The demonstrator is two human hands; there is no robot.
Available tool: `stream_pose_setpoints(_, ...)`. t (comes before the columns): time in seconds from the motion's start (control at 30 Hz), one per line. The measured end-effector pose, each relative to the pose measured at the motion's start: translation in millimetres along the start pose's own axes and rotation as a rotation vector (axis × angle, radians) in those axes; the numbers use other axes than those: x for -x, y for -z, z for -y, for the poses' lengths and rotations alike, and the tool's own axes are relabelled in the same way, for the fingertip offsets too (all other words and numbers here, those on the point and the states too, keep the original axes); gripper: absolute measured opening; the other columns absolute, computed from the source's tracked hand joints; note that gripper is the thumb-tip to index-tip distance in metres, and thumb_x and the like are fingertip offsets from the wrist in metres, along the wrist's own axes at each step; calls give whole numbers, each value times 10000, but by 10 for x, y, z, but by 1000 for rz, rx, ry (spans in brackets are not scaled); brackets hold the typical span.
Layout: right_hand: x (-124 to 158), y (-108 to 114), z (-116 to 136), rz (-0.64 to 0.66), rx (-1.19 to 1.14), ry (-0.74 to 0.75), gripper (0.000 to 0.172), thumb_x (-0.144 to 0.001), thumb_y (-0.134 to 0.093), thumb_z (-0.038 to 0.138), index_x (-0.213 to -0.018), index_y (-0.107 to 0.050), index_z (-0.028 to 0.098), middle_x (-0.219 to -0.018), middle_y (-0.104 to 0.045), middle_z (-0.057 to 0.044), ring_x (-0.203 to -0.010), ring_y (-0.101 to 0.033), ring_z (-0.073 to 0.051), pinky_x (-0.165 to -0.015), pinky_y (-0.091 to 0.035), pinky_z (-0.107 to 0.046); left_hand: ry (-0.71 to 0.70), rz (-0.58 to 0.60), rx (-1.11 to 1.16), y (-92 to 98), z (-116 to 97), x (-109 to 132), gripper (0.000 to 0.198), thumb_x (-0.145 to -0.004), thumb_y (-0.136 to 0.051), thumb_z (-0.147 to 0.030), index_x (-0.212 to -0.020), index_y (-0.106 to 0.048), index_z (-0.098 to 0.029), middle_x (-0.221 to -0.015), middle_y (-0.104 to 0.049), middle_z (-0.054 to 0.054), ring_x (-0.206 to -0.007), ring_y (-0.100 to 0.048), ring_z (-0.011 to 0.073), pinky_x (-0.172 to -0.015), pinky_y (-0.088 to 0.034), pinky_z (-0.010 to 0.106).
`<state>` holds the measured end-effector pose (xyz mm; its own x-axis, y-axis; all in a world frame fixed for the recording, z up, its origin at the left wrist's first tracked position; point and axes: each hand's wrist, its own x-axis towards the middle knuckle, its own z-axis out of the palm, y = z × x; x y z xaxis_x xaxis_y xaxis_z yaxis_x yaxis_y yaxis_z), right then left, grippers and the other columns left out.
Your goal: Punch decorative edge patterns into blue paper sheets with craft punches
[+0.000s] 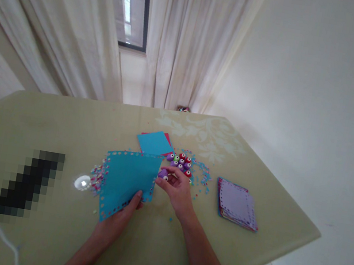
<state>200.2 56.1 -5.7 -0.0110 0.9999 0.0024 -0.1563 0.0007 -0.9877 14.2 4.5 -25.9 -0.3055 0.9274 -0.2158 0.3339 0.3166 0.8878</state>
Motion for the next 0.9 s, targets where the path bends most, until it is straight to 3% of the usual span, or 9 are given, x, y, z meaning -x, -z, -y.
stream_pose_setpoints(0.27,22,-45,-28,12,-104,-72,556,-524,-1023,340,-958,-688,244,-811,-654,30,-735,-599,-154,-698,-521,-294,-26,62,23,-70,31,36,372,-742,-704,-604,-806,-755,-241,-837,-816,107,-878,-780,353,-948,-596,482)
stream_pose_setpoints(0.37,26,-42,-18,31,-195,-127,510,-580,-1001,373,-968,-702,231,-837,-673,21,-757,-602,-147,-712,-492,-276,14,113,59,-77,78,32,426,-786,-671,-638,-819,-755,-222,-859,-820,115,-828,-778,332,-850,-619,454)
stream_pose_setpoints(0.6,37,-14,-23,106,-252,-241,456,-640,-966,480,-903,-725,196,-783,-634,26,-640,-474,-106,-577,-317,-243,50,172,71,-81,154,26,444,-829,-673,-646,-873,-761,-213,-893,-825,97,-861,-780,318,-883,-606,445)
stream_pose_setpoints(0.9,45,-83,-23,101,-311,-256,474,-605,-982,498,-828,-681,208,-725,-613,31,-617,-471,-115,-561,-342,-236,36,181,62,-82,105,41,422,-850,-644,-629,-853,-757,-223,-887,-825,93,-868,-777,319,-874,-605,445)
